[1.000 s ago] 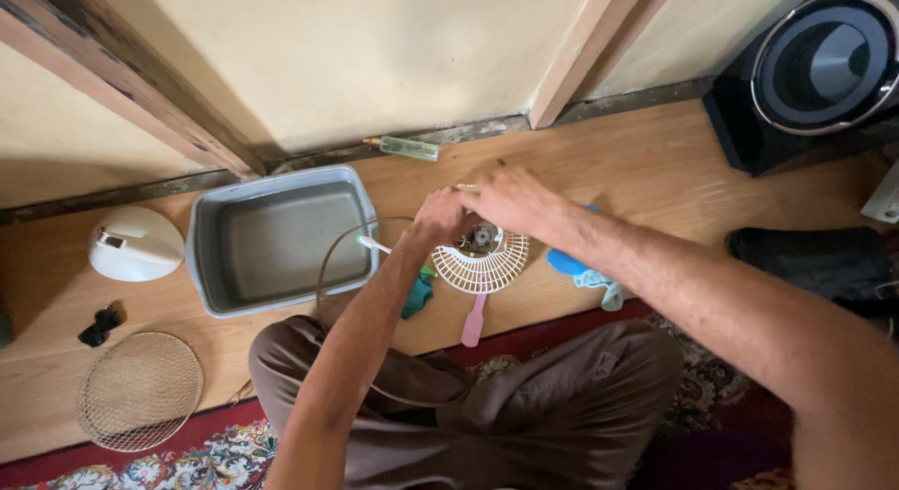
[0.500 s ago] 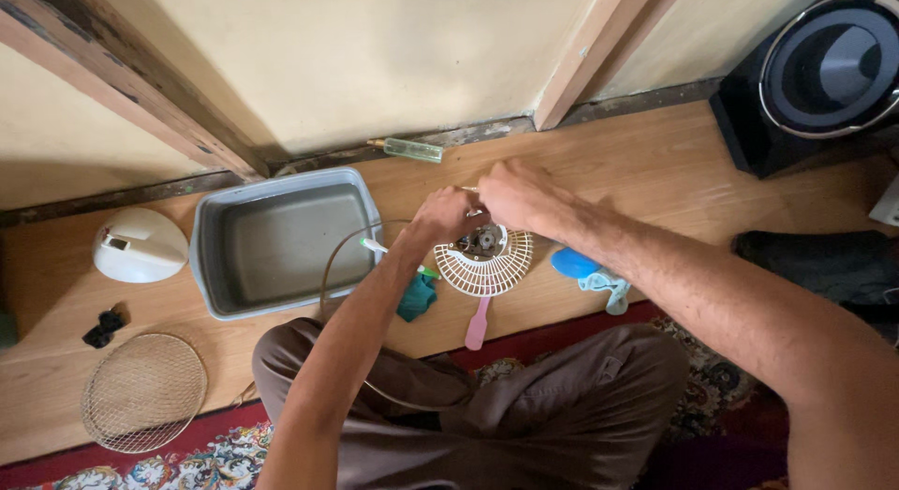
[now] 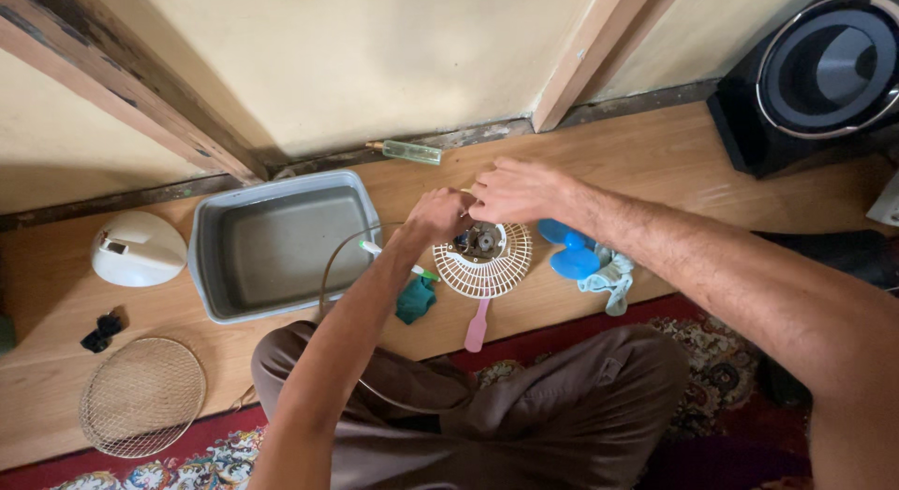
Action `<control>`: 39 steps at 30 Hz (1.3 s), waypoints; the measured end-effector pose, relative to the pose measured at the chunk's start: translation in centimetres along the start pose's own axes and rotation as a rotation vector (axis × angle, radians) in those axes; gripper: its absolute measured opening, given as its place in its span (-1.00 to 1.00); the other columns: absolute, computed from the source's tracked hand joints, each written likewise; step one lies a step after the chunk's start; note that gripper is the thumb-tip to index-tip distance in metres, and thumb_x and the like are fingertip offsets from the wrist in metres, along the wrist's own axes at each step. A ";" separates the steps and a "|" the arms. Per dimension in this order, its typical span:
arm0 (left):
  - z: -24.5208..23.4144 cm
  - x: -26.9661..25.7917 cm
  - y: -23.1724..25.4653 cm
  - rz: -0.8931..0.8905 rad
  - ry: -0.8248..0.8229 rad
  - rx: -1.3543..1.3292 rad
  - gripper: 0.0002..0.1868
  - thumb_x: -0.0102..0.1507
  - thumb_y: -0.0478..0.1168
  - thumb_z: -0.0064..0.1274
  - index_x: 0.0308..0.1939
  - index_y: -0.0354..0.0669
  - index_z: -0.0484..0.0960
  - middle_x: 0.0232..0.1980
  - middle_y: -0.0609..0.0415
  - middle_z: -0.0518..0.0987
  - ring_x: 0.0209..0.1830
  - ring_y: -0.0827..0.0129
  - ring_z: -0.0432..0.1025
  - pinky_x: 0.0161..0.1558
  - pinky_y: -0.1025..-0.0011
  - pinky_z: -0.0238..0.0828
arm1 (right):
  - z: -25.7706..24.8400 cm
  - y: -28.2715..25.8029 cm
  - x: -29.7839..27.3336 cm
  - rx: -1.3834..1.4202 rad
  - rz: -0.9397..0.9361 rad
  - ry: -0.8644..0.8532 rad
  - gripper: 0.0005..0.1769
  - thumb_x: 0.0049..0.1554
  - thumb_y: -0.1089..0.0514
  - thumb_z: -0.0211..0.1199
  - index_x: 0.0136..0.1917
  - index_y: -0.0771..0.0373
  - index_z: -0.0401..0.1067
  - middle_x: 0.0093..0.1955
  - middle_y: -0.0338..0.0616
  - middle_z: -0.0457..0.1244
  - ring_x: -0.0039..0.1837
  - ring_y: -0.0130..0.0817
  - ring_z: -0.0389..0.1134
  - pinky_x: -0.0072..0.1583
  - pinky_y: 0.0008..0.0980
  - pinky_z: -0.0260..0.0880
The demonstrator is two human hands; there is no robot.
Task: The person sits on the floor and disassembles a small white fan, removing the front grille and motor housing. They use a screwdriver to loosen screws and a toothbrush to clean internal components. The person then reassembles the fan, securing the housing and grille back in place.
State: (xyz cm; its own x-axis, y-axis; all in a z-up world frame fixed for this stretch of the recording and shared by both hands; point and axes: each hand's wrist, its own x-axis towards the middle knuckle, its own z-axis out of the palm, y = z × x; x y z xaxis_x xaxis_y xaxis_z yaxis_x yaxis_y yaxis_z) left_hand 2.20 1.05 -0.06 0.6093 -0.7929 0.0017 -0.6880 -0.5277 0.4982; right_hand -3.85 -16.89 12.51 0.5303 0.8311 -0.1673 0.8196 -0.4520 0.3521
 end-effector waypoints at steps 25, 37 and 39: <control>1.4 1.1 -1.7 0.040 0.007 0.019 -0.76 0.22 -0.05 0.16 -0.19 -0.12 0.72 -0.15 -0.14 0.69 -0.09 -0.08 0.57 -0.02 0.03 0.52 | 1.5 0.5 0.7 -0.062 -0.021 0.009 -0.91 0.14 0.14 0.17 -0.14 0.14 0.46 -0.08 -0.23 0.35 0.06 -0.29 0.41 -0.04 -0.23 0.45; 0.5 0.6 0.2 0.042 0.042 -0.018 -0.79 0.24 -0.06 0.08 -0.19 -0.04 0.72 -0.16 -0.15 0.68 -0.09 -0.13 0.55 -0.04 -0.01 0.50 | -0.3 -1.3 2.7 0.582 0.795 -0.182 -0.79 -0.04 0.16 0.41 -0.14 0.32 0.62 -0.14 0.16 0.39 -0.07 0.09 0.48 -0.07 -0.01 0.51; 1.0 0.6 0.0 0.030 0.039 -0.006 -0.80 0.26 -0.09 0.05 -0.21 -0.05 0.73 -0.15 -0.14 0.69 -0.08 -0.14 0.55 -0.03 -0.02 0.50 | -0.1 -1.4 2.8 0.591 0.795 -0.236 -0.82 -0.01 0.19 0.37 -0.12 0.30 0.60 -0.13 0.16 0.39 -0.06 0.10 0.48 -0.06 0.00 0.51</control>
State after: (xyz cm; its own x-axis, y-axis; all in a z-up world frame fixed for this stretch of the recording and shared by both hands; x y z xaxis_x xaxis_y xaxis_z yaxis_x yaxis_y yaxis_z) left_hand 2.14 0.29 -0.92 0.6037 -0.7956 0.0503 -0.7037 -0.5022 0.5025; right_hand -3.55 -13.94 11.68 0.9450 0.1638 -0.2830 0.1528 -0.9864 -0.0606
